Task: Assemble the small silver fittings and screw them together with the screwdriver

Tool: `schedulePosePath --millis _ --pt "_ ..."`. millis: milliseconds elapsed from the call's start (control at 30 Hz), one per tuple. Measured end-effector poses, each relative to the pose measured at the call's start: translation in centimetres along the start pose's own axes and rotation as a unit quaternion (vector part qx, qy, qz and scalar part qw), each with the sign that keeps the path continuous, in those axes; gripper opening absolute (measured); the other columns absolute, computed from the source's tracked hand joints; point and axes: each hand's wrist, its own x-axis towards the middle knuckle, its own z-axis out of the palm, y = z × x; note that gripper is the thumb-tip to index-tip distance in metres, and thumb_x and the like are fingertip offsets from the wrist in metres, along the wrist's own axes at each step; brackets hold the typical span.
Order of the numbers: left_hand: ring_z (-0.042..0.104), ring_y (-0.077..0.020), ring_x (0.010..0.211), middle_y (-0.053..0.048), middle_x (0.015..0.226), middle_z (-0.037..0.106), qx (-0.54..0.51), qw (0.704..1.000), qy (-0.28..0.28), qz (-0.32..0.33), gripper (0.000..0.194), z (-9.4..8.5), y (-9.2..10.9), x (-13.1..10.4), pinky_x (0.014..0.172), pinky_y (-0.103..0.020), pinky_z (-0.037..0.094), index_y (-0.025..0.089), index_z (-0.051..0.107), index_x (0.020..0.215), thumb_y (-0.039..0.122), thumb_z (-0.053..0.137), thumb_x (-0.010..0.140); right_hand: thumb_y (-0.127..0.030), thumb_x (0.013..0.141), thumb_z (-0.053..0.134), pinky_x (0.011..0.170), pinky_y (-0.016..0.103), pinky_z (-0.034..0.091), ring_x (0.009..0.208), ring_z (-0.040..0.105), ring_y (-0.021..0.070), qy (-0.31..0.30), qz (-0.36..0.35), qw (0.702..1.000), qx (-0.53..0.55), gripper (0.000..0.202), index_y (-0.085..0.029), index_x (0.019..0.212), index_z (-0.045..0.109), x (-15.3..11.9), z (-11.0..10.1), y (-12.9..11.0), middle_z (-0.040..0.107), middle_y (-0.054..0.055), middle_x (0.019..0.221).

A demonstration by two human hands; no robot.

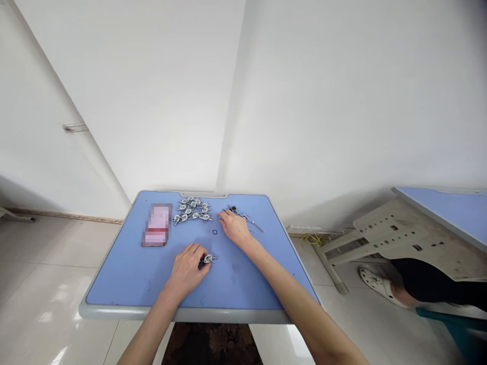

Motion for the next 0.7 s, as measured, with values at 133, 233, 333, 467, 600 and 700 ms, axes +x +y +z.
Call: schedulePosePath --millis 133,233,333,467,600,700 --pt "0.058 -0.0197 0.086 -0.001 0.087 0.063 0.003 1.0 -0.003 -0.004 0.007 -0.1 0.1 0.0 0.074 -0.032 0.045 0.02 0.055 0.085 0.018 0.062 0.083 -0.02 0.099 0.032 0.074 0.028 0.046 0.098 0.065 0.0209 -0.011 0.004 1.0 -0.02 0.031 -0.017 0.114 0.058 0.4 0.1 -0.4 0.061 0.013 0.116" --pt "0.058 -0.0208 0.088 -0.001 0.09 0.063 0.008 1.0 -0.008 -0.002 0.015 -0.2 0.0 0.0 0.073 -0.032 0.046 0.02 0.055 0.086 0.026 0.068 0.082 -0.016 0.098 0.03 0.071 0.029 0.044 0.092 0.066 0.022 -0.019 0.008 0.999 -0.032 0.032 -0.013 0.112 0.059 -0.1 0.2 -0.3 0.061 0.016 0.113" --pt "0.059 -0.0221 0.088 -0.002 0.089 0.064 0.018 1.0 -0.006 -0.01 0.023 -0.5 -0.1 -0.3 0.072 -0.034 0.046 0.02 0.056 0.086 0.034 0.072 0.079 -0.011 0.095 0.033 0.066 0.028 0.042 0.085 0.066 0.0212 -0.029 0.004 0.999 -0.038 0.03 -0.011 0.111 0.059 -1.2 0.1 0.0 0.062 0.016 0.112" --pt "0.058 -0.0223 0.085 -0.003 0.087 0.063 0.03 0.999 0.012 -0.01 0.019 -0.5 0.1 -1.7 0.073 -0.035 0.047 0.02 0.057 0.086 0.032 0.07 0.081 -0.006 0.092 0.035 0.062 0.028 0.038 0.081 0.065 0.02 -0.034 -0.006 0.999 -0.033 0.031 -0.013 0.109 0.06 -3.2 0.2 0.8 0.063 0.013 0.11" --pt "0.059 -0.0219 0.087 -0.004 0.092 0.064 -0.018 0.999 0.005 0.025 0.012 0.0 1.0 -3.5 0.079 -0.037 0.048 0.021 0.06 0.09 0.028 0.066 0.083 -0.009 0.094 0.035 0.058 0.028 0.035 0.076 0.064 0.0185 -0.034 -0.017 0.999 -0.017 0.03 -0.015 0.106 0.061 -4.8 0.3 1.4 0.065 0.011 0.106" --pt "0.059 -0.02 0.084 -0.003 0.09 0.064 -0.07 0.996 -0.027 0.041 0.006 0.0 1.6 -4.1 0.079 -0.038 0.047 0.022 0.062 0.087 0.027 0.063 0.085 -0.011 0.094 0.037 0.057 0.027 0.034 0.074 0.063 0.0173 -0.025 -0.03 0.999 0.007 0.028 -0.016 0.104 0.062 -5.7 0.5 1.7 0.066 0.01 0.103"
